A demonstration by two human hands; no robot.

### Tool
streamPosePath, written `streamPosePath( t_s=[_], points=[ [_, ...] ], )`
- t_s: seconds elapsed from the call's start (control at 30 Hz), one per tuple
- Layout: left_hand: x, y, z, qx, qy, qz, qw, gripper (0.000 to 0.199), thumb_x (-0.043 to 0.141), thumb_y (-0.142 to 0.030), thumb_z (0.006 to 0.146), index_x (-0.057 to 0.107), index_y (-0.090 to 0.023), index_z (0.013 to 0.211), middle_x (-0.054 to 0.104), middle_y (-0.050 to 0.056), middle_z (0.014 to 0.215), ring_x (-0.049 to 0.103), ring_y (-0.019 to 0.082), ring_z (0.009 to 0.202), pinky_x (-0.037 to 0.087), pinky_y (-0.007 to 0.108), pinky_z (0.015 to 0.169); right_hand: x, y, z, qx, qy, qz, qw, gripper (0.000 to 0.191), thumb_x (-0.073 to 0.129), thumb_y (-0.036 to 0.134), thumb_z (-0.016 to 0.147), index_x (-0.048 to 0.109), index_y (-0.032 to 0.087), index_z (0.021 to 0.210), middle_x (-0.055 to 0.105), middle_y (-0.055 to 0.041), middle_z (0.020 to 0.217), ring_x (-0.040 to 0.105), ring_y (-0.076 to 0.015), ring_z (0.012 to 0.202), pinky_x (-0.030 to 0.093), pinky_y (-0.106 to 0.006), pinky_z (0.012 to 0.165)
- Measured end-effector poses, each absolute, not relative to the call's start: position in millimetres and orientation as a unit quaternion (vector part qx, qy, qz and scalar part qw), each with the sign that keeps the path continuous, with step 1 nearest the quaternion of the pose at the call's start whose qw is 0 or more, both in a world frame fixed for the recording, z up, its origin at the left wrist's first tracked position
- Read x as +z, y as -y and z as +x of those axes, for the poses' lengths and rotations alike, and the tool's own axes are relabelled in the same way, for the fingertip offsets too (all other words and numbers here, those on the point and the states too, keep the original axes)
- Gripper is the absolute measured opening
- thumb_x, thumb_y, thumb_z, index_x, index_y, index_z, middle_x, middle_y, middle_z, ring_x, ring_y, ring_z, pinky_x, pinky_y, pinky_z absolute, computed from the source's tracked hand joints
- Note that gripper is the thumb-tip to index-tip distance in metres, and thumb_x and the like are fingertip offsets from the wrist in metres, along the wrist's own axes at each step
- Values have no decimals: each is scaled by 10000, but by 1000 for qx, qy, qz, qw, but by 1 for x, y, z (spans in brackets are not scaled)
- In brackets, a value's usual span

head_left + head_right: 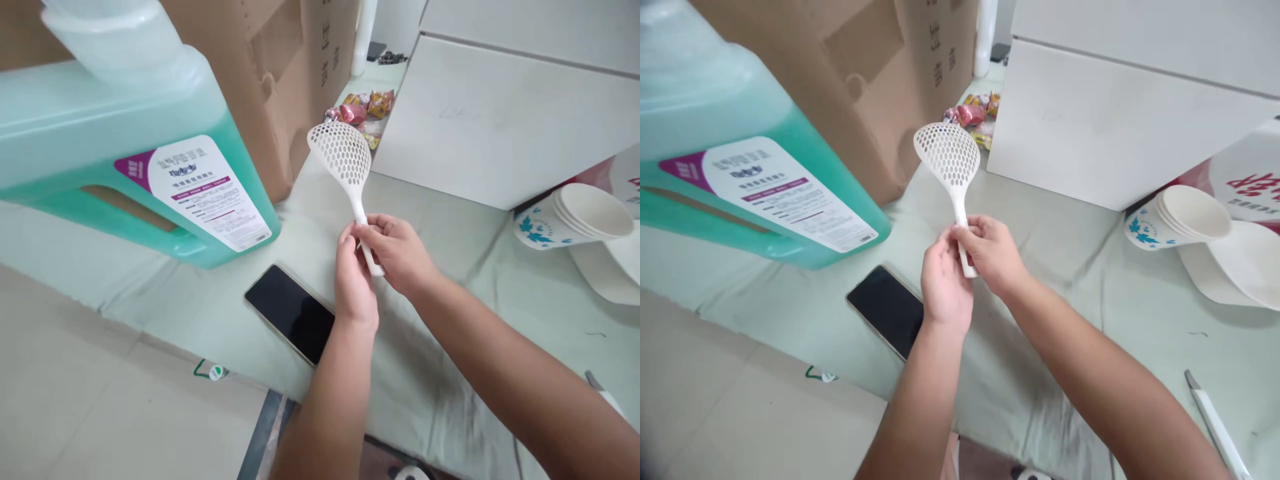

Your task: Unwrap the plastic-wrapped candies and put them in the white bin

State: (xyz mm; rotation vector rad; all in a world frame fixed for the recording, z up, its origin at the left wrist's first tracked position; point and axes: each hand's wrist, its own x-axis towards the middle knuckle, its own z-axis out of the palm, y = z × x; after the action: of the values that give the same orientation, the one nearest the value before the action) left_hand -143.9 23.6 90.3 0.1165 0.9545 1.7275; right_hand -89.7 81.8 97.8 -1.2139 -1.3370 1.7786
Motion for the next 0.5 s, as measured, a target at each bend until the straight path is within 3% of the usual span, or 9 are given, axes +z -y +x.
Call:
streamPosePath(
  t_s=[0.17,0.27,0.5],
  points=[
    [90,-28,-144,721,-414,51,554,478,345,-420,1037,566,-338,1452,495,-7,1663,442,187,1566,436,347,1226,97,-126,-125,623,504,-497,333,149,635,323,951,525,238,1006,601,59,749,491,-82,516,376,-224,469],
    [87,-29,-141,706,-420,16,570,542,334,-450,1026,475,-341,1538,374,-6,1738,434,197,1573,394,379,1258,99,-163,-152,593,479,-536,362,115,550,351,1010,481,259,1006,517,81,693,443,-75,516,335,-186,469],
    [85,-28,-140,687,-413,-12,598,570,335,-468,1015,474,-314,1545,405,48,1722,459,203,1557,402,368,1245,83,-269,-211,610,379,-541,437,93,447,290,1009,503,218,997,458,58,693,440,-56,520,358,-144,483]
  ],
)
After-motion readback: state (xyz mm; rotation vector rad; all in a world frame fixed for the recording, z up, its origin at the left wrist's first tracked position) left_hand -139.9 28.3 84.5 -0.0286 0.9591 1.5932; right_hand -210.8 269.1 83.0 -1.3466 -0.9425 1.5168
